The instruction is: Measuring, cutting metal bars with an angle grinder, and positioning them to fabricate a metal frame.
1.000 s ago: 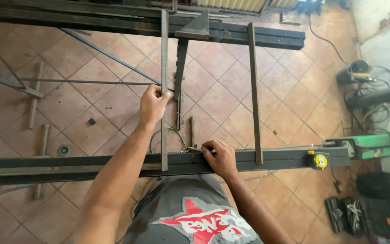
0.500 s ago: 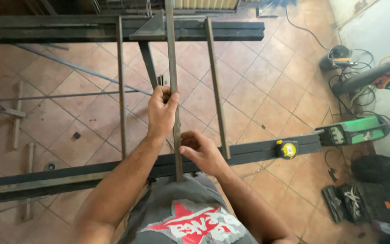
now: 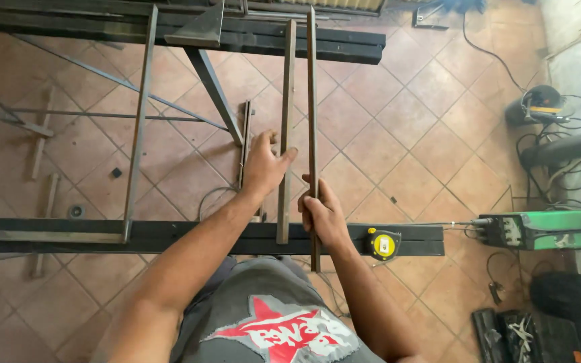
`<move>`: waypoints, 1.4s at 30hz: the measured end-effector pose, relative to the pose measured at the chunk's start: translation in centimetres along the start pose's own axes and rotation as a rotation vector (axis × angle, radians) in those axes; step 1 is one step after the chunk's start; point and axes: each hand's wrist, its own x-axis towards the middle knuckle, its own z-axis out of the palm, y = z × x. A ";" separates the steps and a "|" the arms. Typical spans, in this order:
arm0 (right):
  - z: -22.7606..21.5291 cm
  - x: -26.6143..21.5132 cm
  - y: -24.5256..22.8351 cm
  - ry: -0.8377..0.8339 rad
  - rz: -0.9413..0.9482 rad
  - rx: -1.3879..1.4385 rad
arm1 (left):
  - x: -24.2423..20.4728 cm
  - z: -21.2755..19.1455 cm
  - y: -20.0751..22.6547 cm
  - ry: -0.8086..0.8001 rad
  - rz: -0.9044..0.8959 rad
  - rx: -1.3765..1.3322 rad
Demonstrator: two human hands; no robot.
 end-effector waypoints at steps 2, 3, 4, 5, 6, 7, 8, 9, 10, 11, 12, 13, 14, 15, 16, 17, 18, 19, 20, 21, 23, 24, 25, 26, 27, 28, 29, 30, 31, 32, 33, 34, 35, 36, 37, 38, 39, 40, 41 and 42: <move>-1.0 0.0 1.1 -0.008 0.012 0.017 | -0.2 0.9 -0.1 -0.076 -0.063 0.016; -1.5 0.1 1.6 -0.010 0.023 0.036 | -0.1 1.3 -0.1 -0.158 -0.123 0.034; -1.7 0.3 2.1 -0.015 0.027 0.034 | 0.2 1.8 -0.5 -0.154 -0.128 0.032; -2.0 0.5 2.5 -0.022 0.044 0.032 | 0.4 2.2 -1.0 -0.185 -0.227 0.047; -2.2 1.0 3.1 -0.028 0.054 0.033 | 1.1 2.5 -1.4 -0.214 -0.319 0.064; -2.3 1.4 3.3 -0.031 0.051 0.033 | 1.5 2.9 -1.9 -0.210 -0.316 0.064; -2.4 1.6 3.6 -0.016 0.102 0.016 | 1.7 3.3 -2.4 -0.186 -0.325 0.014; -2.5 1.8 3.9 0.000 0.153 -0.001 | 1.8 3.7 -2.9 -0.162 -0.333 -0.036; -2.5 1.8 4.1 -0.006 0.159 -0.001 | 2.0 4.6 -4.0 -0.157 -0.340 -0.036; -2.5 1.7 4.3 0.004 0.172 -0.070 | 2.1 5.4 -5.1 -0.098 -0.311 -0.185; -2.5 2.2 4.4 0.011 0.176 -0.142 | 2.7 6.1 -6.1 -0.032 -0.274 -0.334; -2.6 2.4 4.6 0.001 0.174 -0.143 | 2.7 5.8 -6.1 -0.023 -0.272 -0.336; -2.5 2.6 4.7 0.006 0.185 -0.190 | 2.6 5.3 -6.1 -0.017 -0.242 -0.426; -2.5 2.7 4.9 0.010 0.196 -0.237 | 2.4 4.8 -6.2 -0.011 -0.211 -0.515; -2.4 2.7 4.9 0.001 0.194 -0.238 | 2.0 4.1 -6.1 -0.001 -0.210 -0.516; -2.3 2.7 5.0 0.019 0.207 -0.263 | 1.6 3.5 -6.0 -0.028 -0.217 -0.538; -2.3 2.8 4.9 0.046 0.216 -0.287 | 1.5 3.0 -5.6 -0.062 -0.218 -0.559; -2.4 3.0 5.0 0.045 0.208 -0.288 | 1.6 2.7 -5.9 -0.061 -0.211 -0.559; -2.5 3.0 5.2 0.042 0.199 -0.319 | 1.5 2.5 -6.3 -0.086 -0.251 -0.609; -2.6 3.0 5.4 0.038 0.190 -0.351 | 1.3 2.2 -6.8 -0.111 -0.290 -0.659; -2.7 3.0 4.9 0.027 0.200 -0.386 | 1.2 2.5 -7.2 -0.110 -0.298 -0.696; -2.6 3.3 4.6 0.028 0.198 -0.411 | 1.5 2.5 -7.4 -0.121 -0.292 -0.721; -3.1 3.5 5.3 0.024 0.197 -0.416 | 1.5 3.1 -8.2 -0.117 -0.292 -0.727; -3.6 3.8 5.9 0.017 0.185 -0.473 | 1.7 3.6 -8.8 -0.111 -0.284 -0.729; -4.0 4.2 6.4 0.010 0.172 -0.529 | 2.0 4.1 -9.5 -0.106 -0.276 -0.731; -3.9 4.3 6.3 0.006 0.169 -0.532 | 2.0 4.4 -9.8 -0.102 -0.273 -0.734; -3.8 4.3 6.3 0.023 0.156 -0.540 | 2.1 4.7 -10.1 -0.110 -0.268 -0.737; -3.7 4.2 6.3 0.044 0.146 -0.545 | 2.0 4.9 -10.5 -0.123 -0.265 -0.738; -4.1 4.5 7.0 0.044 0.145 -0.546 | 2.2 4.8 -10.2 -0.123 -0.264 -0.738; -4.5 4.7 7.8 0.071 0.157 -0.541 | 2.2 4.6 -10.2 -0.150 -0.279 -0.683; -4.6 4.8 8.6 0.099 0.169 -0.536 | 2.0 4.1 -10.1 -0.177 -0.294 -0.627; -4.3 3.6 6.9 0.075 0.166 -0.539 | 1.5 3.8 -9.9 -0.153 -0.296 -0.630; -3.8 2.3 5.3 0.134 0.143 -0.599 | 0.9 3.1 -9.7 -0.152 -0.282 -0.402; -2.6 2.4 3.5 0.161 0.104 -0.663 | 0.9 1.5 -9.7 -0.115 -0.272 -0.182; -2.1 1.5 2.3 0.105 0.083 -0.670 | -0.5 -0.1 -8.4 -0.058 -0.280 -0.195; -1.7 0.6 1.3 0.169 0.100 -0.690 | -2.3 -1.5 -7.3 -0.077 -0.239 -0.210; -1.3 0.0 0.3 0.234 0.114 -0.709 | -4.0 -2.9 -6.4 -0.094 -0.196 -0.223; 0.0 -1.6 -0.1 0.174 0.103 -0.726 | -5.2 -3.1 -7.9 -0.038 -0.215 -0.242; 1.1 -2.9 -0.6 0.231 -0.039 -0.712 | -6.2 -3.3 -9.4 -0.030 -0.122 -0.230; 2.0 -4.0 -0.9 0.309 -0.188 -0.677 | -6.4 -3.4 -10.8 -0.030 -0.011 -0.203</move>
